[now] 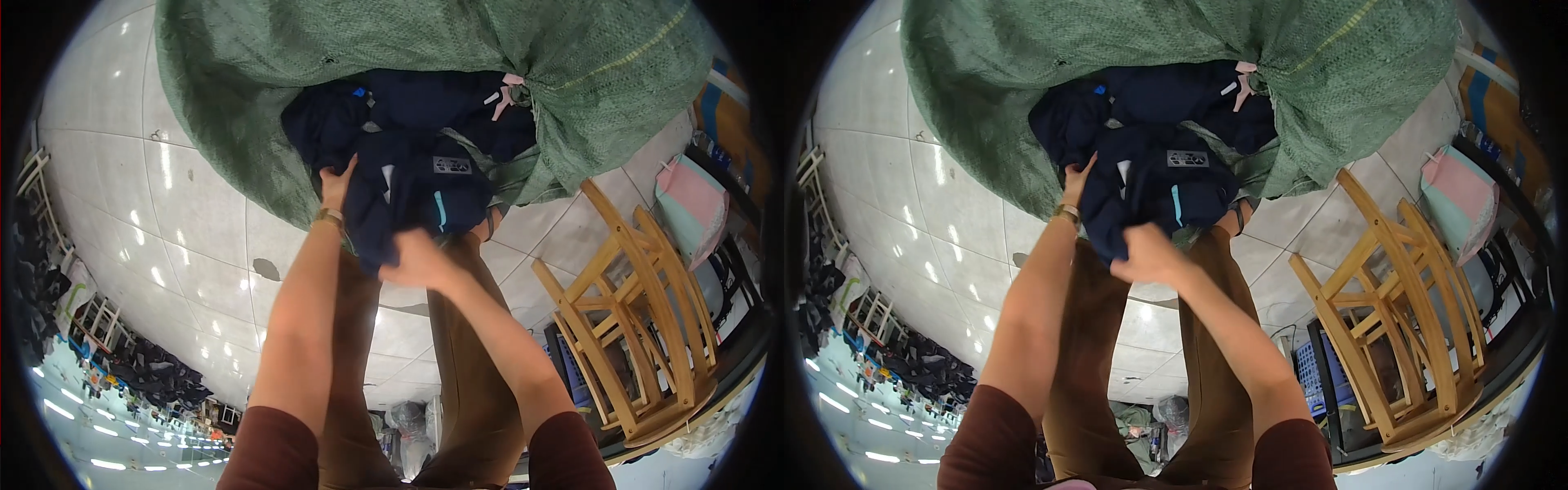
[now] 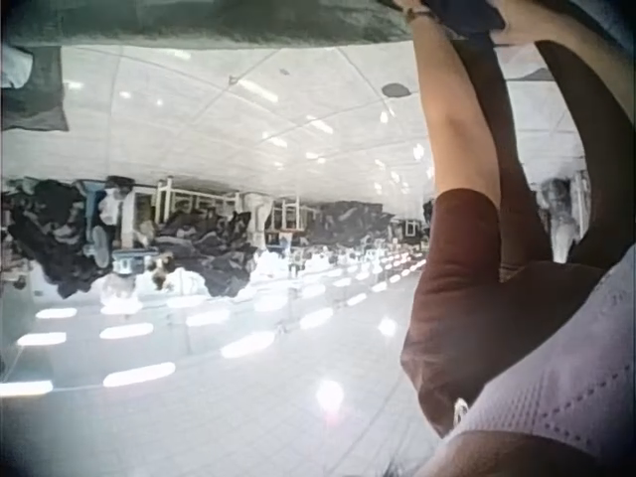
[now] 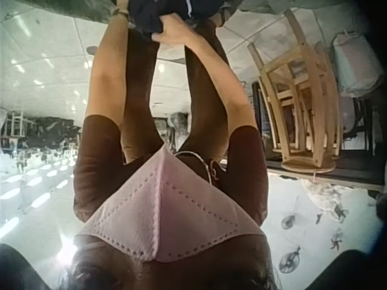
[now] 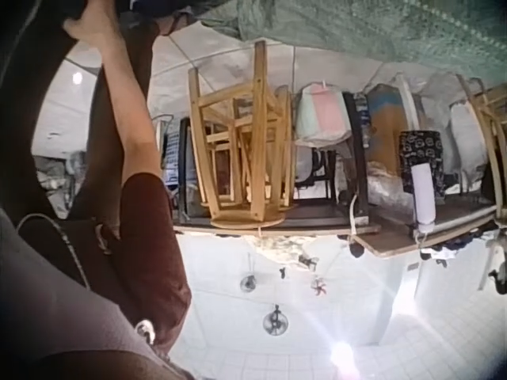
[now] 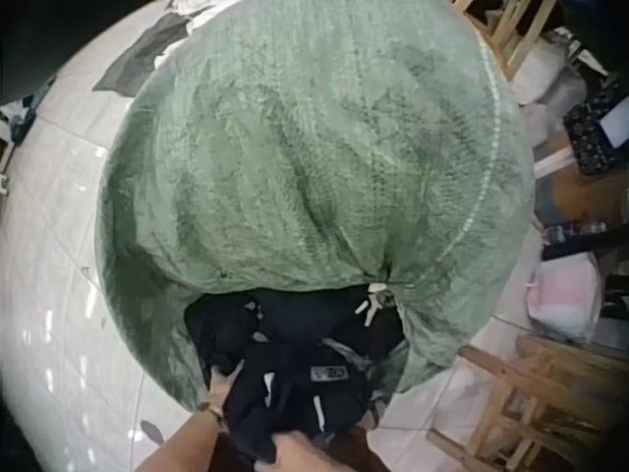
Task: Unbagging dark blue garments from a large sack and sorting them onto a work table.
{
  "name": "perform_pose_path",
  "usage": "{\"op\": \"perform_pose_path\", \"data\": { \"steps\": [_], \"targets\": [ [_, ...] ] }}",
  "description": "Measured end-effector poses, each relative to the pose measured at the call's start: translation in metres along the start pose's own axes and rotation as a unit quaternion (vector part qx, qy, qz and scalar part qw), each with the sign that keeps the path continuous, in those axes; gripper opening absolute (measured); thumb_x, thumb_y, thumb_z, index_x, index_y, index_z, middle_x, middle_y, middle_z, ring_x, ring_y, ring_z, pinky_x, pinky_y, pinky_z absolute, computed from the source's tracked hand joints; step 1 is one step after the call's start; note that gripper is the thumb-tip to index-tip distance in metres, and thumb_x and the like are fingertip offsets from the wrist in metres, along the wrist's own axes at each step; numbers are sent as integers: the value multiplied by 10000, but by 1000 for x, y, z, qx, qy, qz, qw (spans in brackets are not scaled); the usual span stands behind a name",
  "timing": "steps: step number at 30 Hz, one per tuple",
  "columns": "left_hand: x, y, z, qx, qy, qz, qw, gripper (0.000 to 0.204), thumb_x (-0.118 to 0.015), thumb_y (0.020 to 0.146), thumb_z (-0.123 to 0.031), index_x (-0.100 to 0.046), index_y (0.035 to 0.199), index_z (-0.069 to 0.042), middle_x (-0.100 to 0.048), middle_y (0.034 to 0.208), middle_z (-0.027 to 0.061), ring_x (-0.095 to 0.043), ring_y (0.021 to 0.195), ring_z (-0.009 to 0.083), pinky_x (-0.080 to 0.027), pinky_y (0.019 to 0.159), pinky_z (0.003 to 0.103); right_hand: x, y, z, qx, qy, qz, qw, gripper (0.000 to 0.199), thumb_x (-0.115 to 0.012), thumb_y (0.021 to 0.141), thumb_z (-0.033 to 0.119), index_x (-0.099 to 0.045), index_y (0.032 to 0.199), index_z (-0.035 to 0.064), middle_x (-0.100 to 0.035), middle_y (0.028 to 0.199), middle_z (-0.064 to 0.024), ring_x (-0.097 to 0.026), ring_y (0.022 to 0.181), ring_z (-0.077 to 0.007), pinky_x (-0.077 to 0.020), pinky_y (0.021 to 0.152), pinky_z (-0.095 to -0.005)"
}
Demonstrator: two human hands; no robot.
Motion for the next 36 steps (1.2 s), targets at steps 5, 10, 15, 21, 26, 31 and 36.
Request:
{"op": "perform_pose_path", "data": {
  "steps": [5, 10, 15, 21, 26, 31, 36],
  "targets": [
    [13, -1, -177, 4, 78, 98, 992, 822, -341, 691, -792, -613, 847, -31, -617, 914, 152, -594, 869, 277, -435, 798, 359, 154, 12, -86, -95, -202, -348, 911, 396, -658, 600, 154, -544, 929, -33, -504, 1042, -259, -541, 921, -378, -457, 765, -406],
    [37, -25, -305, 7, -515, 242, 822, 926, -446, 718, -705, -228, 1334, -49, -325, 1334, 152, -360, 1194, 301, -330, 968, 467, 211, 55, -108, -148, 82, -261, 950, 579, -688, 676, 202, -486, 1177, -8, -505, 1123, -157, -521, 988, -263, -401, 852, -285],
    [69, -83, -268, 8, -597, 45, 801, 694, -467, 846, -515, -273, 1331, -57, -344, 1347, 101, -349, 1224, 279, -325, 985, 460, 236, -26, -119, -121, 491, -457, 732, 512, -597, 761, 230, -418, 1223, 99, -419, 1247, -63, -386, 1139, -220, -331, 910, -454],
    [119, -212, -242, -48, -516, 54, 853, 491, -491, 882, -342, -414, 1235, -10, -468, 1214, 100, -449, 1082, 175, -370, 895, 336, 246, -136, 15, 169, 765, -374, 497, 457, -557, 792, 227, -432, 1201, 63, -421, 1260, -65, -358, 1187, -258, -289, 976, -468],
    [204, -271, -267, -188, -135, -35, 972, 382, -534, 856, -314, -565, 817, 65, -596, 717, 97, -540, 655, 154, -399, 556, 330, 157, -214, -7, -135, 456, -463, 748, 445, -539, 843, 174, -413, 1231, -4, -505, 1181, -105, -525, 1018, -239, -450, 846, -385],
    [234, -336, -269, -313, 86, -89, 942, 558, -526, 825, -385, -496, 556, 103, -478, 478, 221, -515, 466, 240, -373, 473, 410, 56, -295, 64, 65, 661, -350, 661, 419, -566, 788, 91, -447, 1175, -17, -556, 1087, -124, -572, 951, -249, -486, 797, -402],
    [275, -413, -267, -313, 85, -47, 945, 587, -548, 793, -427, -461, 549, 99, -474, 481, 220, -509, 475, 249, -360, 478, 425, 85, -423, 150, 128, 491, -553, 661, 263, -534, 734, 45, -556, 979, -47, -591, 916, -104, -589, 789, -198, -492, 666, -352]
  ]
}}
Point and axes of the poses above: each hand's wrist, its own y-axis towards the middle knuckle, its own x-axis out of the back of the hand, z = x × y, the point moved 7 cm from there along y, towards the middle knuckle
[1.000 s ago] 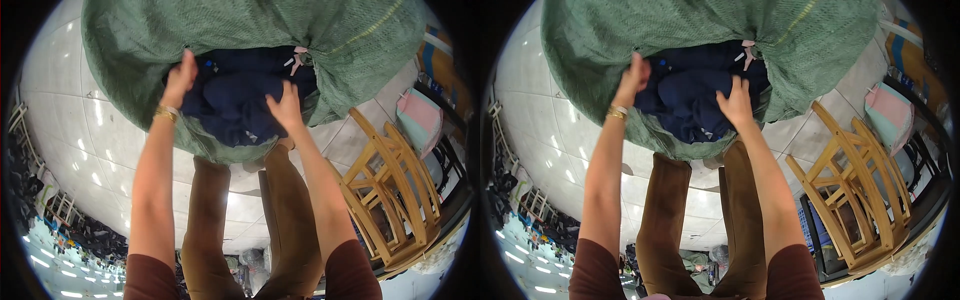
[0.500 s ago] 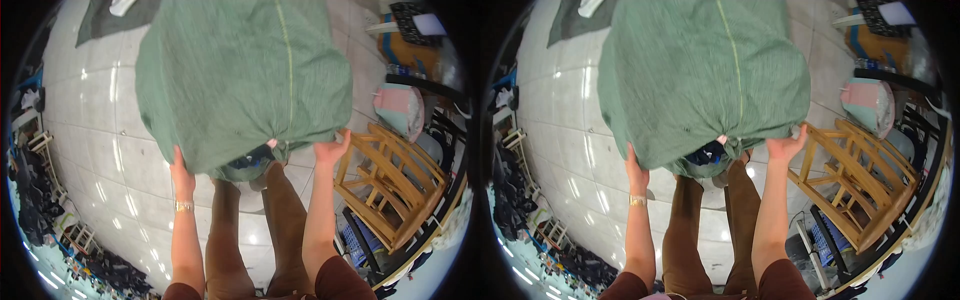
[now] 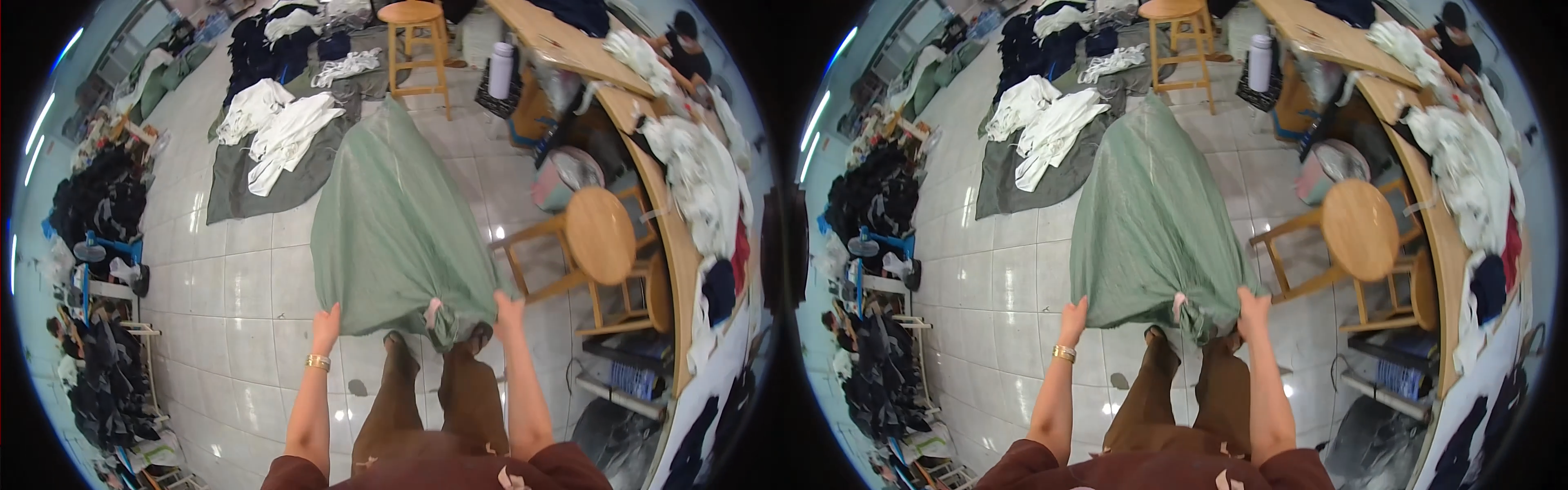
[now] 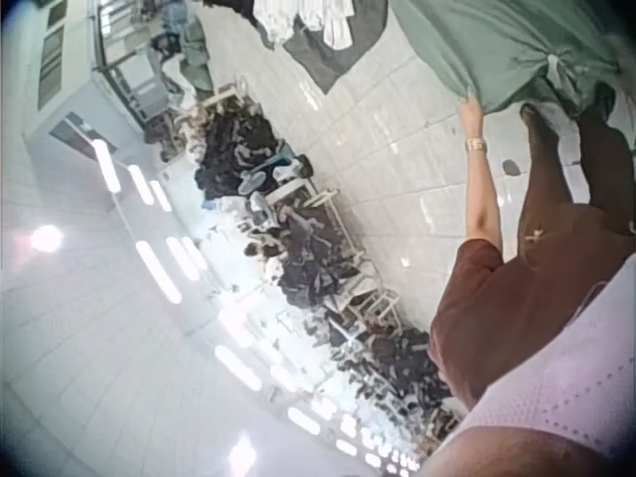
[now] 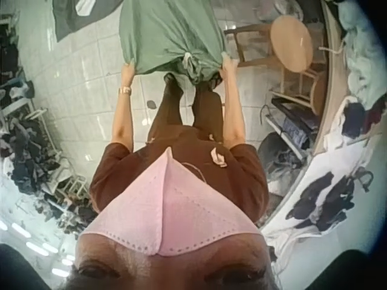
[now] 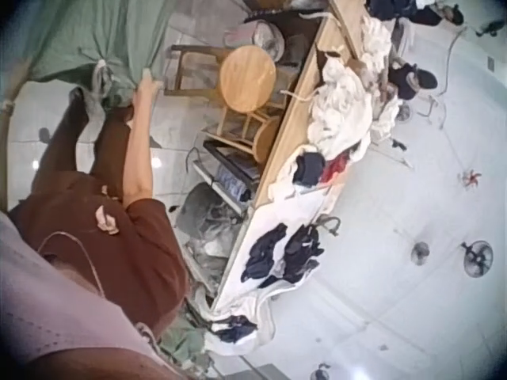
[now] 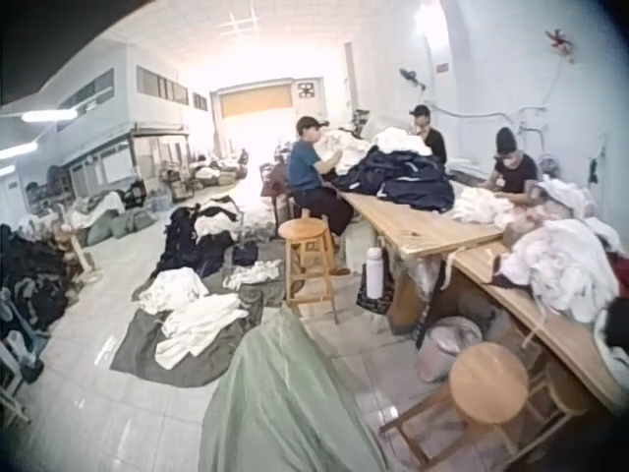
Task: Unbagging dark blue garments from a large sack and sorting them onto a work table.
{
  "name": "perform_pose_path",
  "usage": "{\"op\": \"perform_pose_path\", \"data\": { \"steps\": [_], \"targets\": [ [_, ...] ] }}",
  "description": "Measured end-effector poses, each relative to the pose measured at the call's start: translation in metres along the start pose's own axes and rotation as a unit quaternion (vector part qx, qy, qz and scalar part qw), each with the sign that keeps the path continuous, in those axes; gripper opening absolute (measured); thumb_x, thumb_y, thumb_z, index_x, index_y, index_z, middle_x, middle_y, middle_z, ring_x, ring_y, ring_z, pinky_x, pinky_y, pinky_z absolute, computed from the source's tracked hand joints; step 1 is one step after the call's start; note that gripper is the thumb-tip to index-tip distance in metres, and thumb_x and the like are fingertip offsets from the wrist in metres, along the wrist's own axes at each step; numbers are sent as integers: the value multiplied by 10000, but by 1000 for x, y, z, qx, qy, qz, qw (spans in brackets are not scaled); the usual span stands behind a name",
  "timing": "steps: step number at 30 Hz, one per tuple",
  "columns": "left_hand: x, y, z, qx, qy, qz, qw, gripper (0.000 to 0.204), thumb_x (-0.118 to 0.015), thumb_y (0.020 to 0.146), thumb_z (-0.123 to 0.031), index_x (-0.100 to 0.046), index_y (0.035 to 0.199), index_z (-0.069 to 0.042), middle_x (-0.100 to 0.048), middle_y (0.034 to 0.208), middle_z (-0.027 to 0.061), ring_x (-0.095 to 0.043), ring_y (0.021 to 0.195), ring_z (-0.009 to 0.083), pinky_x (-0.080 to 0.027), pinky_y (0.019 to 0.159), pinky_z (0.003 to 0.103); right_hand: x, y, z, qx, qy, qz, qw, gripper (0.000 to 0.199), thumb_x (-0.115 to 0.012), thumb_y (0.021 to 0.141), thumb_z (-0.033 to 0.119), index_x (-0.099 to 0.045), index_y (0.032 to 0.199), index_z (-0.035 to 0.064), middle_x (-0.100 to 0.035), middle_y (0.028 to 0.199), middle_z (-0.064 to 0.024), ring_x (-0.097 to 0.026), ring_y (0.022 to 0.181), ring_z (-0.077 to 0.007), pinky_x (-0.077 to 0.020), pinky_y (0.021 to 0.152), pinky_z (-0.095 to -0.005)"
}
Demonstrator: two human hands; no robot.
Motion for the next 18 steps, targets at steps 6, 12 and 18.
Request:
{"op": "perform_pose_path", "data": {
  "steps": [6, 12, 18],
  "targets": [
    [69, -145, -80, 15, -280, 45, 959, 363, -533, 849, -318, -477, 663, -11, -545, 732, 51, -531, 701, 130, -432, 604, 343, -10, -72, 175, 157, 17, 98, 983, 131, -570, 703, -49, -595, 828, -18, -595, 732, -29, -575, 639, -117, -470, 570, -270],
    [162, -243, -107, 14, -545, 39, 838, 393, -434, 892, -291, -519, 1092, 37, -558, 1097, 142, -546, 991, 241, -426, 879, 375, -50, -135, 266, 226, 95, 164, 955, 107, -621, 689, -44, -599, 783, 1, -600, 723, -44, -574, 593, -116, -464, 549, -242],
    [169, -163, -120, -47, -617, 56, 784, 456, -380, 913, -345, -500, 1123, 41, -548, 1128, 160, -519, 1050, 271, -367, 946, 397, -133, -49, 301, 422, -64, 124, 896, 346, -630, 748, 319, -600, 838, -14, -594, 779, -87, -564, 711, -182, -454, 672, -304]
  ]
}}
Point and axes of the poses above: each hand's wrist, its own y-axis towards the middle knuckle, its own x-axis out of the back of the hand, z = x × y, the point moved 7 cm from there along y, towards the middle knuckle
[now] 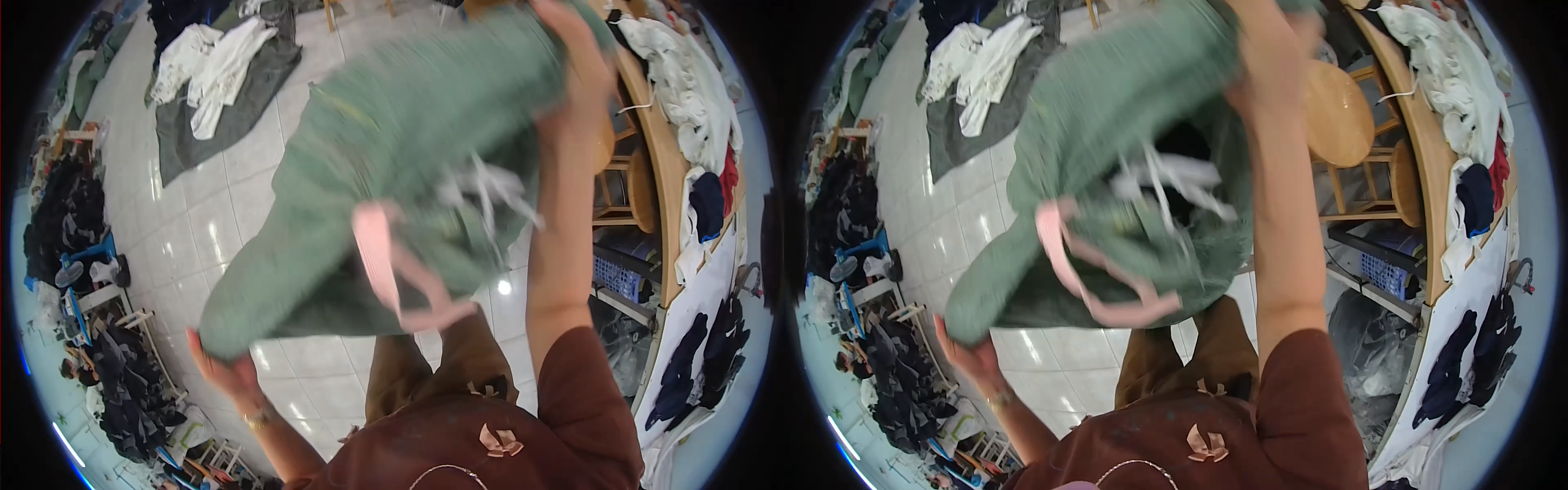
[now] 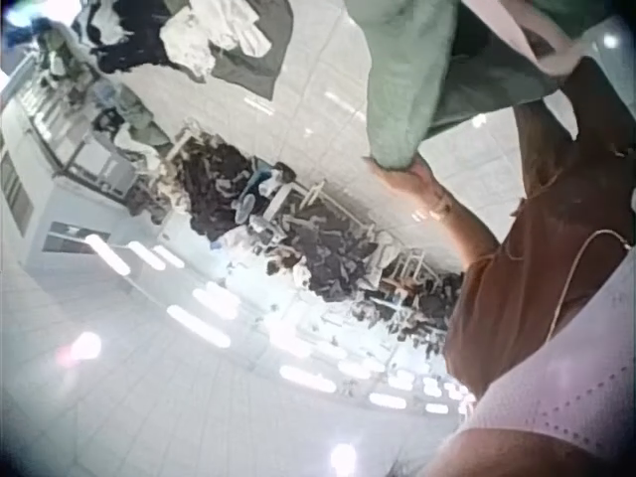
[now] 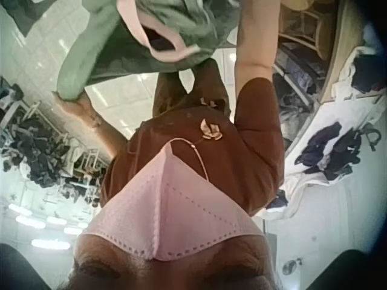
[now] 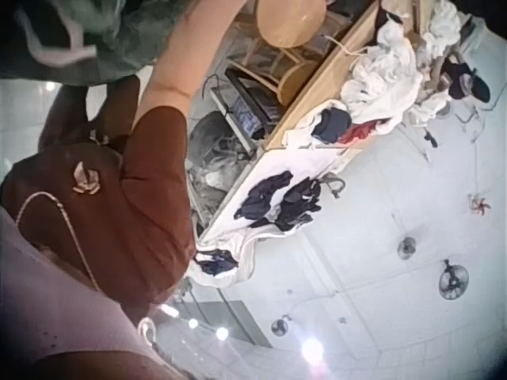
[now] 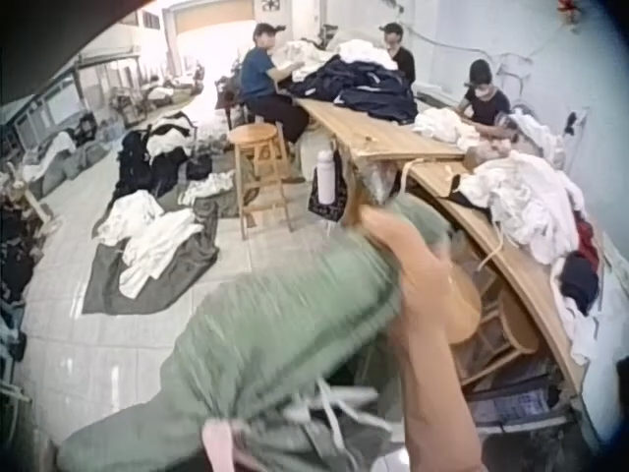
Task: Unbagging dark blue garments from a large sack and sorting them onto a work table.
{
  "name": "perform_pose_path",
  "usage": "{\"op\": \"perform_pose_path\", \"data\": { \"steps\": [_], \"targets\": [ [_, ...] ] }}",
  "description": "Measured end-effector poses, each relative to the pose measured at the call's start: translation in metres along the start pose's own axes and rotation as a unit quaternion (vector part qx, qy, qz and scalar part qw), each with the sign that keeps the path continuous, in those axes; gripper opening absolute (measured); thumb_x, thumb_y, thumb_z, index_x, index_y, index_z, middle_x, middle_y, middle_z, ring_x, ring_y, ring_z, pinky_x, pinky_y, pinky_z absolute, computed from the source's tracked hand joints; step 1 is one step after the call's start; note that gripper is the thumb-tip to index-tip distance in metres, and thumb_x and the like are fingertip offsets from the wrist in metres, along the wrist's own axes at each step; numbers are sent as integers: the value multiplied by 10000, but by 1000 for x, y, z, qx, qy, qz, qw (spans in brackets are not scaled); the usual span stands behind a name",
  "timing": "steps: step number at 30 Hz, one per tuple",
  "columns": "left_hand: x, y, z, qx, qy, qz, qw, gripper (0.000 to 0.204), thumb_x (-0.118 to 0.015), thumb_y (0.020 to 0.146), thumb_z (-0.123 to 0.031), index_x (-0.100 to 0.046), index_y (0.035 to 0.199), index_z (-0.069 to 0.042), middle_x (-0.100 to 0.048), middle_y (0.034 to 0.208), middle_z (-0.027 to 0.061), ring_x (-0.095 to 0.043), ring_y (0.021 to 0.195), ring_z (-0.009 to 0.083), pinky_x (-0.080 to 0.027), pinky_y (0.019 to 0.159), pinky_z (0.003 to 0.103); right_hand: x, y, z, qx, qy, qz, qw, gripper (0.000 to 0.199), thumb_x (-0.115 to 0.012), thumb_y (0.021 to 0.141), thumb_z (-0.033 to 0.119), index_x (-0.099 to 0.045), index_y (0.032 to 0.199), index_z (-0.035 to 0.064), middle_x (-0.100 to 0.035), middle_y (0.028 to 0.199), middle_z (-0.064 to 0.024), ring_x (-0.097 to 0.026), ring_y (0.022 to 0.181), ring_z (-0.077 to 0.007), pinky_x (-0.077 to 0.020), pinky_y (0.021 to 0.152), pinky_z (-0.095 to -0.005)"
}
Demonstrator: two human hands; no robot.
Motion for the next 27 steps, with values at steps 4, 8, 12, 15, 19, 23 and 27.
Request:
{"op": "perform_pose_path", "data": {
  "steps": [4, 8, 12, 15, 19, 23, 27],
  "targets": [
    [62, 140, 86, -110, 263, -31, 958, 471, -353, 938, -340, -451, 1174, 56, -494, 1194, 140, -458, 1100, 213, -316, 985, 374, -91, 59, -190, -361, 1, 179, 915, 548, -497, 809, 556, -589, 890, 21, -564, 746, -32, -497, 718, -106, -391, 654, -309],
    [106, 203, 209, -67, 758, 22, 648, 712, -451, 853, -486, -315, 1272, 75, -424, 1218, 283, -418, 1142, 378, -325, 955, 378, -107, -57, -354, -182, -454, 443, 751, 680, -568, 747, 471, -488, 1126, -88, -546, 1093, -244, -494, 1080, -356, -386, 925, -397],
    [23, 150, 329, -122, 852, 220, 459, 853, -673, 658, -452, -271, 1346, -148, -339, 1329, 194, -269, 1256, 360, -218, 984, 566, -27, -249, -407, -10, -547, 582, 601, 773, -659, 721, 298, -254, 1356, 125, -247, 1382, -201, -239, 1279, -339, -223, 1046, -406],
    [19, 95, 392, -25, 836, 371, 403, 959, -728, 595, -416, -217, 1369, -171, -299, 1364, 175, -225, 1284, 349, -177, 1009, 570, 68, -326, -400, -192, -312, 545, 755, 744, -615, 776, 258, -196, 1381, 153, -191, 1407, -181, -195, 1291, -352, -183, 1060, -396],
    [118, 18, 412, 134, 857, 360, 343, 1012, -729, 614, -259, -89, 1396, -206, -231, 1396, 175, -144, 1316, 335, -169, 998, 602, 215, -337, -379, -284, -492, 479, 669, 661, -518, 850, 315, -198, 1368, 58, -177, 1428, -140, -154, 1318, -296, -128, 1072, -367],
    [186, -26, 437, 255, 857, 362, 264, 507, -591, 737, -167, -433, 1218, -138, -470, 1197, 202, -412, 1149, 346, -354, 924, 504, 363, -285, -401, -406, -518, 282, 699, 571, -519, 826, 350, -381, 1270, 18, -383, 1314, -185, -339, 1233, -296, -278, 1006, -323],
    [102, 20, 450, 227, 752, 343, 516, 164, -598, 764, -187, -594, 850, -47, -609, 790, 175, -586, 742, 357, -474, 652, 396, 232, -275, -400, -427, -418, 424, 680, 752, -644, 697, 463, -411, 1228, -16, -486, 1197, -228, -451, 1128, -346, -354, 942, -344]
  ]
}}
Point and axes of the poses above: each hand's wrist, its own y-axis towards the middle knuckle, its own x-axis out of the back of the hand, z = x × y, the point moved 7 cm from there along y, towards the middle knuckle
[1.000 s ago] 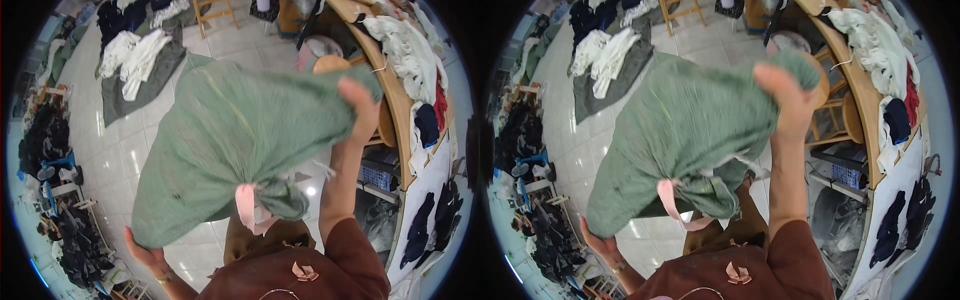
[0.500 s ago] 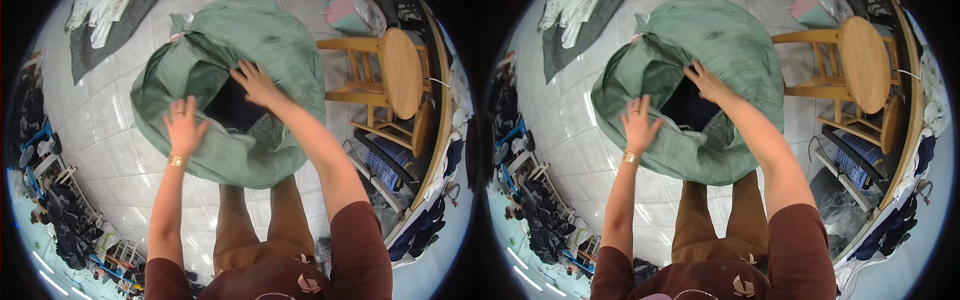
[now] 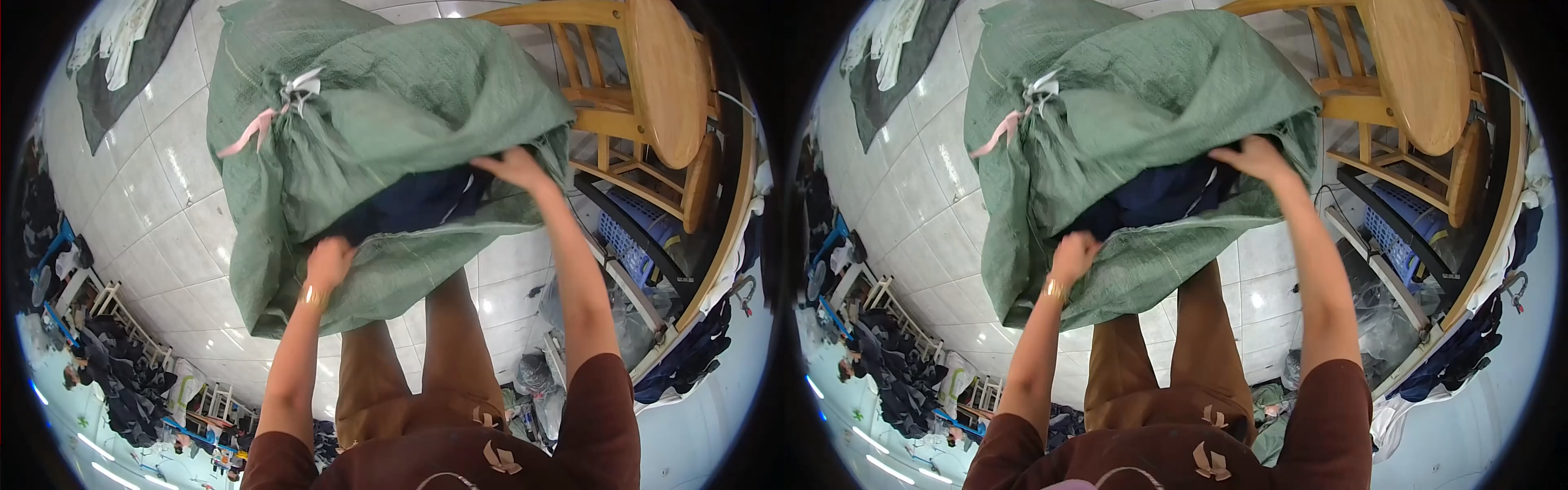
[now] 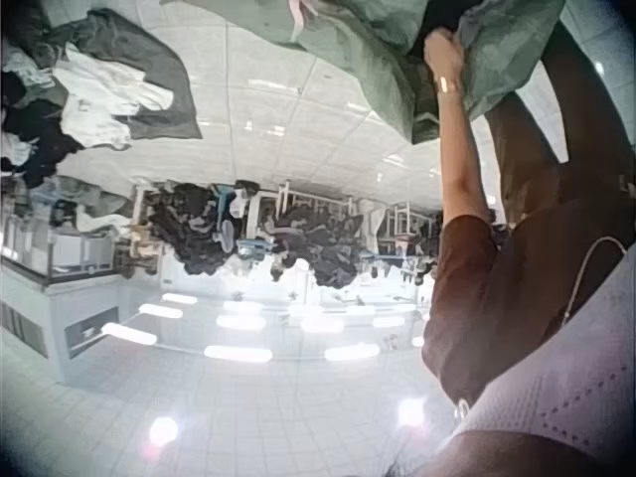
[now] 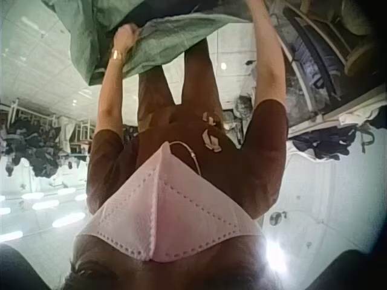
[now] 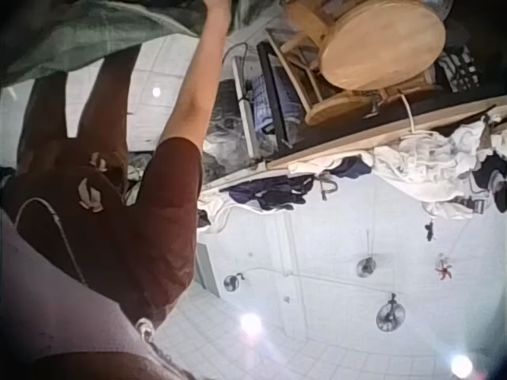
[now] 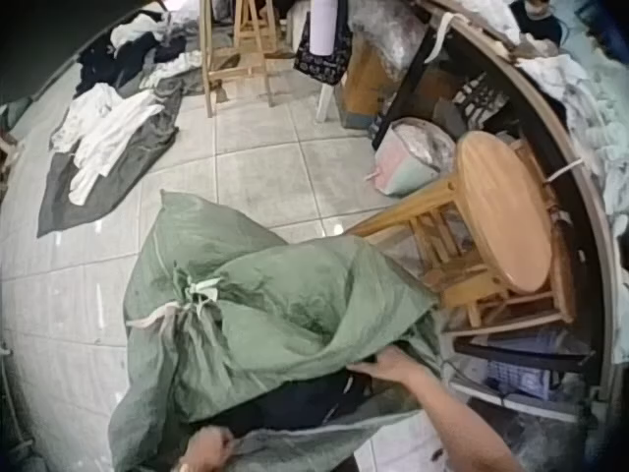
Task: Unbagging dark blue garments from a large sack and sorting them onto a work table.
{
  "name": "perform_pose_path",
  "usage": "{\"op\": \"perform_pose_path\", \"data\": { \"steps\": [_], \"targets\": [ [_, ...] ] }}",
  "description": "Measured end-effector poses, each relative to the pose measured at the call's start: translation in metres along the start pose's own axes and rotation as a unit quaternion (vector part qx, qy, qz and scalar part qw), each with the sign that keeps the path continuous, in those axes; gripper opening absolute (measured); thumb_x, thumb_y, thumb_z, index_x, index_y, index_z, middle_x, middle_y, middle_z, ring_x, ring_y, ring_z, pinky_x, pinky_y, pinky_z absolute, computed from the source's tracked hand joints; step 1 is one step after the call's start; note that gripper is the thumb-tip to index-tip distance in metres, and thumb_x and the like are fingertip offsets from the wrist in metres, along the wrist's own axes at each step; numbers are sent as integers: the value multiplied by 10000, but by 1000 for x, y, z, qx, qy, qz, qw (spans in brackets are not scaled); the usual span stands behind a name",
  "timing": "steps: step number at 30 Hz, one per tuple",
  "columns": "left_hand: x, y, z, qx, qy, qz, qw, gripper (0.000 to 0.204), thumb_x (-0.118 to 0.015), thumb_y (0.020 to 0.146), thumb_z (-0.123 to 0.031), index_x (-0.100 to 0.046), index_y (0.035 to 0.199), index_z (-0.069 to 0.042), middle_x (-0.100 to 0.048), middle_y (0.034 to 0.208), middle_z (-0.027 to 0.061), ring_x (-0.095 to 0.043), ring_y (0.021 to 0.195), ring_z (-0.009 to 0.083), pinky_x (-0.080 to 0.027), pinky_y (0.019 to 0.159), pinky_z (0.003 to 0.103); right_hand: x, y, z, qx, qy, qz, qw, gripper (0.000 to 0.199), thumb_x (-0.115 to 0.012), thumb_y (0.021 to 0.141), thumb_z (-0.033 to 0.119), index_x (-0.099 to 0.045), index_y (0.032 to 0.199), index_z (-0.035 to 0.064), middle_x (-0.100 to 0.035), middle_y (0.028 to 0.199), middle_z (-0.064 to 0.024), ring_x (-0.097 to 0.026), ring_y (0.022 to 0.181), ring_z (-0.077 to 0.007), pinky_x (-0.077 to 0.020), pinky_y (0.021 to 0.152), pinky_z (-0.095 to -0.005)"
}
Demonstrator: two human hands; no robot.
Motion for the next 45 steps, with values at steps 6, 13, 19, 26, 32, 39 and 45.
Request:
{"op": "perform_pose_path", "data": {
  "steps": [6, 13, 19, 26, 32, 39, 45],
  "targets": [
    [148, 121, -94, -73, -98, -261, 957, 566, -621, 744, -439, -533, 943, 84, -582, 897, 294, -573, 883, 400, -454, 775, 416, -91, 13, 35, -40, -103, -99, 989, 845, -716, 632, 369, -310, 1288, 26, -421, 1239, -258, -401, 1164, -371, -367, 943, -402],
    [187, 107, -104, -159, -143, -53, 975, 470, -585, 796, -255, -484, 1174, 5, -555, 1133, 165, -532, 1045, 239, -420, 866, 313, -12, -69, 53, 2, 323, -39, 946, 421, -585, 749, 93, -499, 1140, -37, -608, 999, -149, -604, 846, -224, -465, 762, -282],
    [61, 10, -134, -66, 92, 0, 994, 1209, -791, 523, -297, 38, 1388, -135, -199, 1391, 230, -292, 1219, 445, -341, 944, 493, 111, -226, 96, 33, 661, -245, 709, 309, -536, 818, 139, -534, 1096, 5, -614, 955, -85, -605, 802, -184, -484, 735, -276],
    [15, -38, -217, -174, -91, -152, 969, 763, -689, 702, -308, -293, 1313, -80, -367, 1286, 132, -393, 1112, 302, -369, 923, 364, 83, -317, 215, 110, 683, -172, 701, 292, -529, 824, 151, -540, 1079, 9, -616, 946, -82, -606, 800, -185, -486, 739, -282],
    [85, -114, -185, -185, -456, -110, 864, 499, -654, 765, -180, -447, 1187, -14, -514, 1109, 96, -483, 961, 146, -421, 824, 290, 116, -367, 241, 167, 700, -96, 688, 279, -523, 830, 162, -545, 1064, 12, -618, 938, -79, -606, 798, -186, -488, 742, -287],
    [149, -222, -162, -181, -487, -234, 822, 257, -650, 699, -15, -592, 945, 31, -618, 847, 42, -549, 701, 93, -451, 632, 252, 121, -351, 313, 197, 717, 10, 668, 266, -516, 837, 175, -551, 1047, 15, -620, 928, -75, -606, 796, -188, -490, 745, -293],
    [167, -284, -150, -132, -183, -501, 835, 619, -615, 657, 12, -392, 1234, -17, -429, 1215, 214, -462, 1052, 309, -416, 854, 354, 76, -388, 364, 253, 723, 70, 639, 257, -510, 843, 186, -556, 1032, 18, -622, 921, -72, -606, 794, -189, -492, 748, -298]
  ]
}}
Point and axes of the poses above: each hand's wrist, its own y-axis towards the middle knuckle, its own x-axis out of the back of the hand, z = x × y, the point moved 7 cm from there along y, towards the middle knuckle
